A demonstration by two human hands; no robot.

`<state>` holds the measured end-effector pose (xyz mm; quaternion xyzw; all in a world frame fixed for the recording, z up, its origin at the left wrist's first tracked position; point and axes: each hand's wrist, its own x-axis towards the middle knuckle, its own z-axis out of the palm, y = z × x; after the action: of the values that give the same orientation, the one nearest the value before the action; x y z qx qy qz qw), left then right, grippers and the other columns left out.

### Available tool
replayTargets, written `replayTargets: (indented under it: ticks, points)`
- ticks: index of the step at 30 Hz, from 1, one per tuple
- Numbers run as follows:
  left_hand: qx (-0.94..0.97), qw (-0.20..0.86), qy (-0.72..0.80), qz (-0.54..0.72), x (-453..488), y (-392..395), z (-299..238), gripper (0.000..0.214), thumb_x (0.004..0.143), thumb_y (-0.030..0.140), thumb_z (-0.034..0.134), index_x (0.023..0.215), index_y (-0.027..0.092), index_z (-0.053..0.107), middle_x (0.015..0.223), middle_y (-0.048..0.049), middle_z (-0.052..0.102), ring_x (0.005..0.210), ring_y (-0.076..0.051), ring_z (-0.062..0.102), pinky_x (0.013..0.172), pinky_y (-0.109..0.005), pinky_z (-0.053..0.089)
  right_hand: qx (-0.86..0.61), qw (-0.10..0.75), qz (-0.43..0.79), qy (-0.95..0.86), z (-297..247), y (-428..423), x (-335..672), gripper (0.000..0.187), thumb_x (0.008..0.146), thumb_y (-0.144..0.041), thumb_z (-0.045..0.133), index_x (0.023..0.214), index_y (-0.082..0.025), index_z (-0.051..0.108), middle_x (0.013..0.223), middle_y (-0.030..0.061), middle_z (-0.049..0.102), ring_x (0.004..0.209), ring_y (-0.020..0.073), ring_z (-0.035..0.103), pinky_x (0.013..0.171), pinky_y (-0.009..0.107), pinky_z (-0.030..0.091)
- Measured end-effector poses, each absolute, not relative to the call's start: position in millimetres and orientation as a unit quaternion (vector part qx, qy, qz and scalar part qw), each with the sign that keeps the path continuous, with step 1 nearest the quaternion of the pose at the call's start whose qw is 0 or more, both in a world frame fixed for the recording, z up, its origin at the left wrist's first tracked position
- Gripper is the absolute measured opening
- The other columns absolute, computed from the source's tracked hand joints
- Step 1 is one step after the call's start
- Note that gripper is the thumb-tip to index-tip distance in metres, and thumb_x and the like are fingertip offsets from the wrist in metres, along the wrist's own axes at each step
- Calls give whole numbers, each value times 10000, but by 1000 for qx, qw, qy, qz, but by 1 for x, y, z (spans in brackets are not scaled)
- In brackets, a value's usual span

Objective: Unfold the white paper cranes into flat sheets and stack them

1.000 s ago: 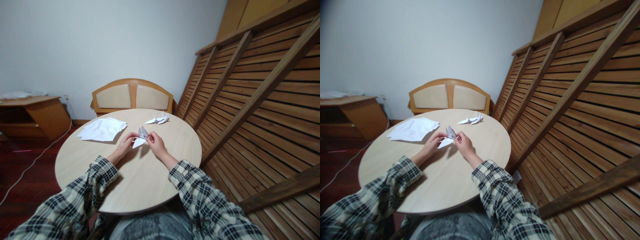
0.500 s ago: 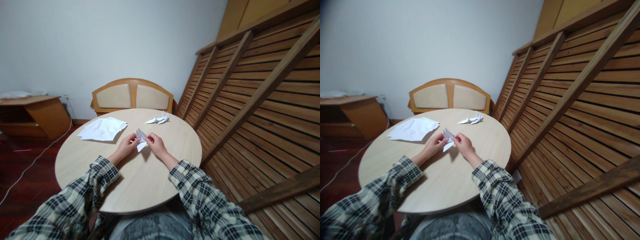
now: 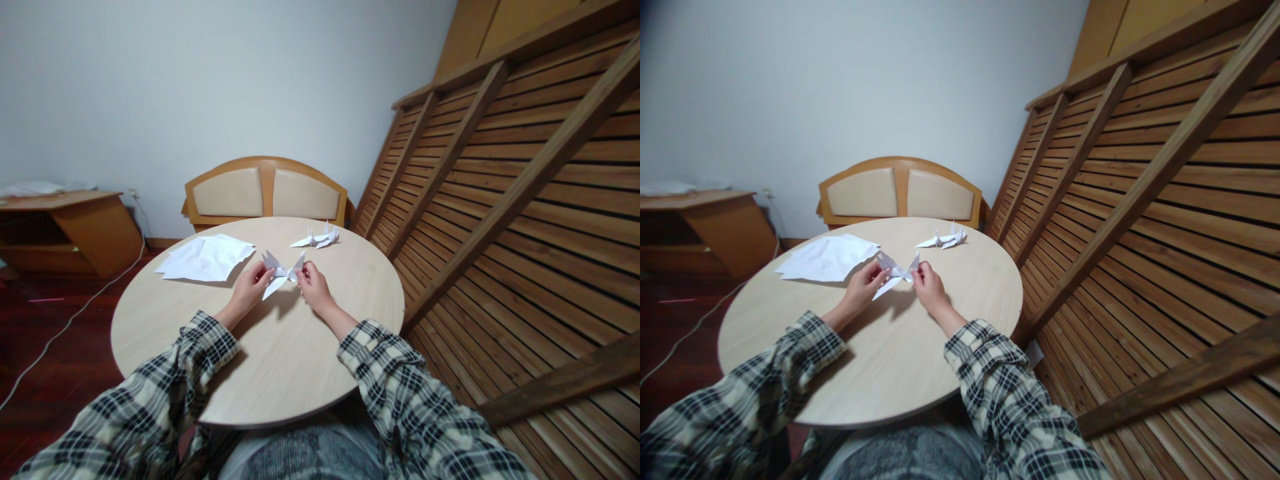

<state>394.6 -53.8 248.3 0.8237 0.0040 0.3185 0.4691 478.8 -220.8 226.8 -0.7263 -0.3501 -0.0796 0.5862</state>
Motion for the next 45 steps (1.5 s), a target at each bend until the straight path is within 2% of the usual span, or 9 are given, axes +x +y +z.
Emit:
replayTargets:
  ticks: [4, 16, 22, 27, 31, 34, 37, 42, 45]
  points:
    - [799, 505, 10, 326, 395, -53, 250, 223, 834, 367, 611, 709, 194, 545, 620, 14, 513, 565, -141, 457, 540, -272, 334, -706, 626, -45, -328, 228, -219, 479, 244, 899, -451, 454, 808, -230, 404, 655, -44, 541, 474, 103, 492, 463, 213, 362]
    - [738, 597, -12, 316, 395, -57, 251, 303, 814, 441, 625, 930, 164, 588, 837, -39, 595, 699, -148, 552, 577, -270, 498, -676, 696, 49, -235, 228, -219, 487, 381, 815, -553, 541, 718, -187, 502, 580, -30, 544, 415, 75, 453, 370, 177, 300]
    - [748, 584, -21, 314, 395, -55, 251, 252, 825, 427, 617, 850, 183, 564, 766, -10, 562, 641, -133, 532, 548, -259, 487, -735, 637, 17, -232, 221, -222, 489, 442, 759, -594, 599, 596, -204, 471, 459, -50, 448, 388, 94, 396, 373, 206, 274]
    - [763, 569, -20, 306, 394, -56, 250, 251, 850, 419, 603, 774, 188, 539, 720, 0, 530, 635, -134, 519, 547, -259, 485, -803, 549, -55, -226, 220, -225, 488, 405, 754, -529, 649, 569, -203, 497, 510, -37, 478, 477, 111, 425, 441, 220, 264]
    - [770, 559, -20, 308, 393, -56, 250, 249, 857, 421, 601, 783, 191, 542, 724, -5, 540, 634, -138, 521, 542, -262, 473, -796, 526, -121, -274, 228, -228, 481, 100, 792, -297, 629, 796, -207, 586, 662, -27, 552, 602, 131, 506, 561, 234, 378]
    - [779, 547, -17, 308, 394, -54, 249, 261, 857, 432, 600, 780, 190, 542, 725, -8, 544, 637, -145, 525, 532, -267, 465, -757, 510, -170, -371, 235, -228, 473, 245, 787, -130, 545, 1011, -214, 598, 942, 31, 596, 814, 156, 565, 764, 288, 461]
    - [781, 544, -20, 307, 394, -55, 249, 255, 857, 427, 599, 790, 188, 541, 733, -7, 542, 638, -143, 521, 535, -265, 466, -758, 463, -179, -422, 239, -227, 467, 254, 801, -163, 595, 1047, -226, 609, 1039, 54, 593, 948, 193, 557, 888, 349, 445]
    - [792, 531, -47, 297, 391, -59, 251, 203, 855, 360, 592, 781, 177, 546, 703, 5, 536, 610, -125, 501, 540, -247, 441, -774, 432, -200, -418, 238, -226, 470, 63, 857, -194, 611, 912, -209, 638, 927, 50, 615, 898, 196, 559, 843, 345, 437]
    - [798, 523, -58, 294, 390, -60, 250, 190, 855, 346, 591, 788, 170, 564, 709, 5, 553, 607, -121, 515, 546, -245, 445, -751, 445, -222, -434, 236, -225, 474, 67, 877, -174, 587, 854, -197, 646, 864, 44, 616, 846, 184, 559, 791, 318, 435]
